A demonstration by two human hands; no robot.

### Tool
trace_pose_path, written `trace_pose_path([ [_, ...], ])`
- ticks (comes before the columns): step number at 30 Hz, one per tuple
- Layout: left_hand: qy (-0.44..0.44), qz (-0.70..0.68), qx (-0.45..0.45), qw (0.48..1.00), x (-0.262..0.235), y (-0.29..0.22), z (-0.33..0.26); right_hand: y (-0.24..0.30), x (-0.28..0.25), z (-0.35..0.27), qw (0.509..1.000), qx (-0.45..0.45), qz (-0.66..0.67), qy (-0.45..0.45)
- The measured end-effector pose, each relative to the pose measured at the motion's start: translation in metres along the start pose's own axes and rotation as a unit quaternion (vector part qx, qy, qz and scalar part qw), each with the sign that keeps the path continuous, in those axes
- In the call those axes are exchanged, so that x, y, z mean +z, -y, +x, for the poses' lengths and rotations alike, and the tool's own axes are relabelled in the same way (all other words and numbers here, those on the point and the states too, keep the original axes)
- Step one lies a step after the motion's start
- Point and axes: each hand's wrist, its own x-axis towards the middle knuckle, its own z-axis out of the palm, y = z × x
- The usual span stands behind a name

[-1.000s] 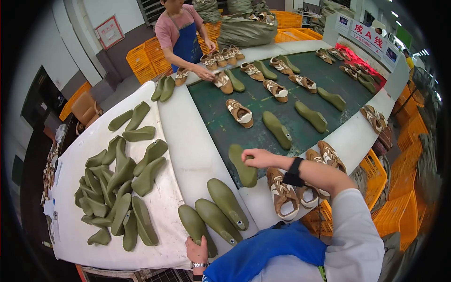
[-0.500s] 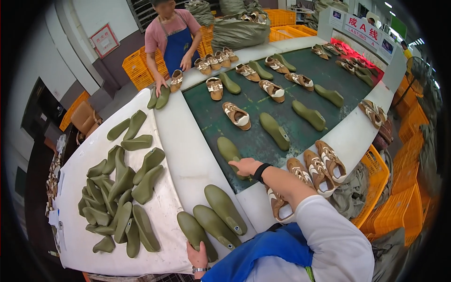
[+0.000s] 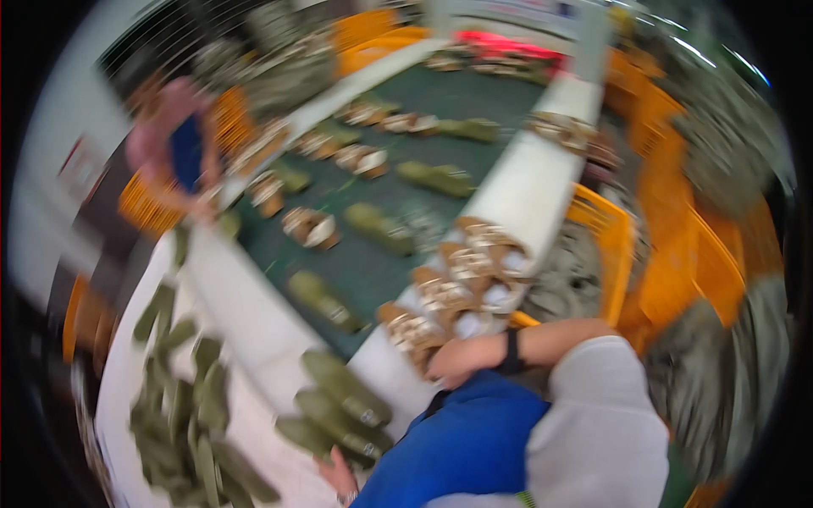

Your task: Sorting and arranging shoes and shoe lasts on a conveyor belt and work table.

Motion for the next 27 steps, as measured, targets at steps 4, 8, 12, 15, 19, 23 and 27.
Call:
trace_pose_path([
  [4,-0.176,0.157,0.24,0.942,0.002,-0.009,-0.015,0.018,0.048,0.001,0.977,0.084,-0.044,-0.19],
  [8,-0.16,0.295,0.488,0.806,0.028,-0.071,-0.009,0.011,0.066,-0.013,0.959,0.115,-0.006,-0.258],
  [12,-0.183,0.361,0.543,0.736,0.052,-0.064,-0.008,0.006,0.074,-0.02,0.955,0.123,0.016,-0.268],
  [15,-0.161,0.364,0.529,0.75,0.049,-0.056,-0.003,0.008,0.082,-0.027,0.936,0.11,0.081,-0.323],
  [19,-0.127,0.326,0.523,0.777,0.048,-0.051,-0.005,0.008,0.088,-0.038,0.918,0.035,0.14,-0.368],
  [23,-0.128,0.308,0.506,0.795,0.046,-0.053,-0.013,0.014,0.083,-0.062,0.909,0.022,0.183,-0.375],
  [27,-0.11,0.308,0.498,0.803,0.047,-0.066,-0.023,0.014,0.077,-0.085,0.942,0.064,0.171,-0.283],
])
